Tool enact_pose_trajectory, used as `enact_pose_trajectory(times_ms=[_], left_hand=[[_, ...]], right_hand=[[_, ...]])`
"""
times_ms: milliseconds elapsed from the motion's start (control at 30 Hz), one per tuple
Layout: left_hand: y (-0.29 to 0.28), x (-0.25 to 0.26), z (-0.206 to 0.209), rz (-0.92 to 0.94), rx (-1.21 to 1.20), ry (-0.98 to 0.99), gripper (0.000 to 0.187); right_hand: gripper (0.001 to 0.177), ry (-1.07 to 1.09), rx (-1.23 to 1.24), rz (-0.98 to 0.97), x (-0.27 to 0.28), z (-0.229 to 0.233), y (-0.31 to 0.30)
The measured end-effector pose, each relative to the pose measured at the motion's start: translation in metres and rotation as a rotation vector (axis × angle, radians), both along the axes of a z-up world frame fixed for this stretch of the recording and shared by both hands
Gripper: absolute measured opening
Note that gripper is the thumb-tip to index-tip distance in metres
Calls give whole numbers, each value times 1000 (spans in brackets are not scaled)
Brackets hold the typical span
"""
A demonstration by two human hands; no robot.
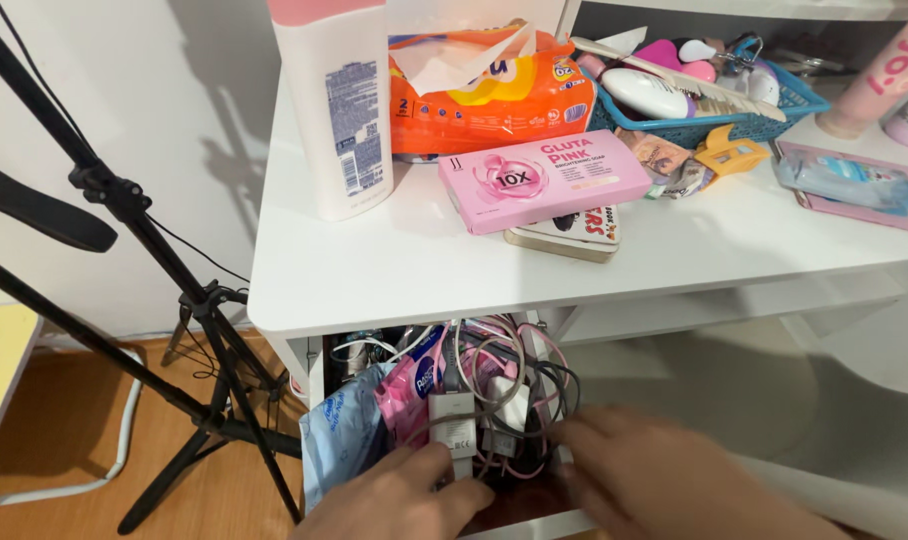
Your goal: The person sits on the floor and gathers small items like packets, a bracelet, and a tissue, placing them into a white drawer. They then open a second drawer and continue organizing various items including cables, a hairdryer, and a red mask.
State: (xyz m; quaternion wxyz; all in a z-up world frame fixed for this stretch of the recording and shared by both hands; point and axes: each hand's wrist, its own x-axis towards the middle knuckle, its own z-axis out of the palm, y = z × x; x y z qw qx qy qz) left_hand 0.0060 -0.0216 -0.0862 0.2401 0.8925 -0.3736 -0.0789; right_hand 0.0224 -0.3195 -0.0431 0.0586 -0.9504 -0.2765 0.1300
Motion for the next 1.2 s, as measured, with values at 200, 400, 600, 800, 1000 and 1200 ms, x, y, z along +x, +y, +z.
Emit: enact_pose_trajectory(times_ms=[200, 400, 600, 800, 1000, 1200], left_hand=[[-6, 0, 7, -17, 171, -3, 31], [0, 18, 20, -92, 78, 187, 27], [11, 26, 61, 173, -117, 258, 35], [9, 40, 87, 372, -151, 240, 35], [2, 39, 94, 317, -141, 22, 34], [-10, 28, 94, 379, -101, -44, 33]], right_hand=[[42, 217, 58, 119, -1, 16, 39], [40, 434, 198, 176, 11, 38, 56], [40, 438, 160, 61, 27, 47, 79], [35, 255, 253, 137, 48, 47, 96], [40, 246, 138, 91, 52, 53, 102], [41, 175, 218, 157, 47, 45, 96]])
